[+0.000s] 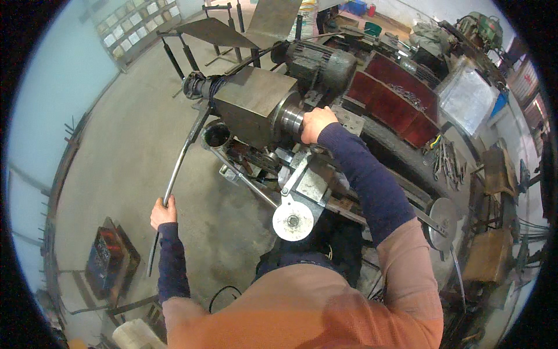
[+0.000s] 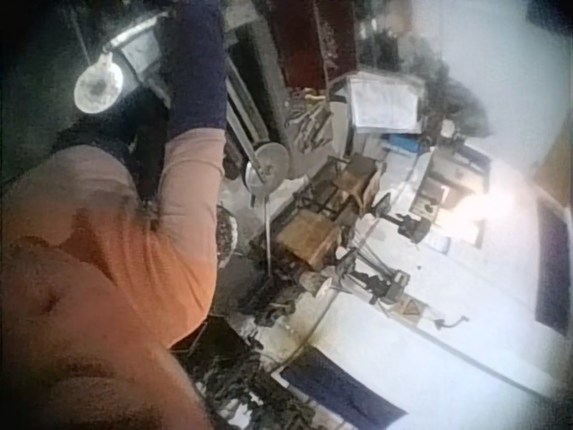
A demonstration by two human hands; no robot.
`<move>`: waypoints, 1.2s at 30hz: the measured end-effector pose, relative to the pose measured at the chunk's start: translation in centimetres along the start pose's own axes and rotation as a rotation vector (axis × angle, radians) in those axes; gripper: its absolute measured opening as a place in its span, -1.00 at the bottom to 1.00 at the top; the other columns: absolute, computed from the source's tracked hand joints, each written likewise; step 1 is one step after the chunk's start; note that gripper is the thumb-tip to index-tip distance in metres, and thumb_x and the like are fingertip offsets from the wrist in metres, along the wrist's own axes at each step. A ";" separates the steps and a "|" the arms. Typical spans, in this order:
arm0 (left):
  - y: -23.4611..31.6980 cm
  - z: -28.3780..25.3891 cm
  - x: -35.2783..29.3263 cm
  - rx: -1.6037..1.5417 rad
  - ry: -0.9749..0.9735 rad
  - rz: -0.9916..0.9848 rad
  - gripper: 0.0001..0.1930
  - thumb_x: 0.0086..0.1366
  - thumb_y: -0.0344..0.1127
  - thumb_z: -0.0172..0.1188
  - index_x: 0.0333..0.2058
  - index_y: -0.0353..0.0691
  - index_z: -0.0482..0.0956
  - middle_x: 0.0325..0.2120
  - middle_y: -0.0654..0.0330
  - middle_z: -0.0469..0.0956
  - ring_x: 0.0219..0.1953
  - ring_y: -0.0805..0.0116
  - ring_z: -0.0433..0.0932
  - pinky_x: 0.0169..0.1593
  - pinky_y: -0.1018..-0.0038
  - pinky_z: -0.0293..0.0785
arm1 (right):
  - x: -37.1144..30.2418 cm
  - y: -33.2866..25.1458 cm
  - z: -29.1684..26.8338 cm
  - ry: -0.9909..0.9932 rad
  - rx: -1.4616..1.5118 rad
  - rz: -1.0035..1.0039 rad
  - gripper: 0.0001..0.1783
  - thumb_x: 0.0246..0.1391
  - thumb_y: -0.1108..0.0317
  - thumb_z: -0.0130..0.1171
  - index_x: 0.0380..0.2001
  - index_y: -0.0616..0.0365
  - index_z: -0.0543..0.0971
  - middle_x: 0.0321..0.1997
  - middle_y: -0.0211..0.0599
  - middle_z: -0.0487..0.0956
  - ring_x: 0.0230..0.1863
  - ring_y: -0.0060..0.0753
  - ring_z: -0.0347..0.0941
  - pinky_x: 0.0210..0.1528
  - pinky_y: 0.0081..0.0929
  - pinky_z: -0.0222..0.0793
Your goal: The person operates a metal lathe, repeatedly loading small cylindrical metal parts into the chuck, adjusting the machine with handwheels, and removing the parts after machining. The person places each finished part into a nearby bin.
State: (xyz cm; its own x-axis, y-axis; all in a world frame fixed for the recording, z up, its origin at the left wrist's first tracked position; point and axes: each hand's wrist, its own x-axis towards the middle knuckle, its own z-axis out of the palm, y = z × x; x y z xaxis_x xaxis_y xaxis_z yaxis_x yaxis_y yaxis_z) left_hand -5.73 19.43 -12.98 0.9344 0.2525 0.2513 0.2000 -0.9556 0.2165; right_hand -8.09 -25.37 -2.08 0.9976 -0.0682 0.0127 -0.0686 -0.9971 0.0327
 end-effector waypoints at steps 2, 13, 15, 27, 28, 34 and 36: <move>0.8 -0.8 0.2 0.000 0.003 0.031 -0.59 0.06 0.11 0.08 -0.51 -0.19 0.44 -0.52 0.05 0.53 -0.42 -0.04 0.51 -0.35 0.16 0.40 | -1.5 0.0 -0.5 0.110 -0.053 0.030 -0.71 -0.48 0.25 0.16 -0.54 0.12 0.60 -0.44 -0.12 0.57 -0.24 -0.18 0.45 -0.10 -0.34 0.24; 19.1 -8.5 -8.7 -1.012 -0.752 1.181 -0.76 0.06 -0.46 0.15 -0.26 -0.40 0.49 -0.31 0.02 0.54 -0.24 0.23 0.54 -0.13 0.44 0.41 | -21.5 -0.6 3.8 0.503 1.244 -0.382 -0.48 -0.25 0.05 0.09 -0.33 0.30 0.59 -0.18 0.01 0.53 -0.16 -0.05 0.46 -0.05 -0.29 0.30; 23.1 -8.8 -11.5 -1.173 -0.926 1.381 -0.76 0.03 -0.47 0.17 -0.26 -0.39 0.50 -0.26 0.02 0.52 -0.17 0.15 0.51 -0.10 0.42 0.39 | -23.5 -1.2 4.4 0.525 1.318 -0.366 -0.46 -0.20 -0.02 0.08 -0.35 0.30 0.60 -0.21 0.02 0.54 -0.15 -0.06 0.46 -0.03 -0.28 0.28; 27.0 -7.3 -16.5 -1.280 -1.184 1.338 -0.76 0.06 -0.36 0.16 -0.28 -0.34 0.52 -0.21 0.02 0.52 -0.12 0.17 0.50 -0.03 0.37 0.36 | -25.8 -0.6 5.9 0.505 1.414 -0.241 -0.40 -0.16 -0.11 0.11 -0.35 0.30 0.61 -0.24 -0.02 0.56 -0.16 -0.12 0.48 0.02 -0.27 0.26; 27.0 -7.2 -16.6 -1.286 -1.162 1.329 -0.76 0.07 -0.35 0.16 -0.28 -0.34 0.53 -0.23 0.03 0.54 -0.14 0.18 0.51 -0.04 0.38 0.37 | -25.5 -0.6 6.0 0.514 1.405 -0.244 -0.40 -0.16 -0.11 0.11 -0.36 0.31 0.61 -0.25 -0.02 0.56 -0.16 -0.12 0.49 0.02 -0.27 0.26; 27.7 -6.8 -16.8 -1.318 -1.168 1.266 -0.79 0.07 -0.37 0.18 -0.31 -0.34 0.54 -0.27 0.05 0.56 -0.16 0.21 0.52 -0.06 0.40 0.38 | -25.5 -0.2 5.9 0.533 1.420 -0.199 -0.40 -0.18 -0.10 0.12 -0.37 0.31 0.60 -0.28 -0.02 0.57 -0.17 -0.11 0.49 0.02 -0.29 0.28; 27.8 -6.6 -17.0 -1.315 -1.177 1.231 -0.80 0.06 -0.39 0.18 -0.31 -0.34 0.55 -0.28 0.06 0.56 -0.17 0.23 0.53 -0.06 0.41 0.38 | -25.5 0.0 6.0 0.539 1.414 -0.197 -0.43 -0.17 -0.08 0.11 -0.37 0.31 0.60 -0.28 -0.02 0.57 -0.17 -0.11 0.49 0.01 -0.30 0.29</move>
State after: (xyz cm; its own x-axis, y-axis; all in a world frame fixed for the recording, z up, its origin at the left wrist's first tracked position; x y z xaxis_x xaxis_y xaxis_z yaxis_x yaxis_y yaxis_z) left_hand -18.01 -10.38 -5.00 0.2023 -0.9316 0.3021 -0.2736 0.2424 0.9308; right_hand -33.45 -23.85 -8.40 0.8453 -0.2262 0.4841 0.4388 -0.2233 -0.8704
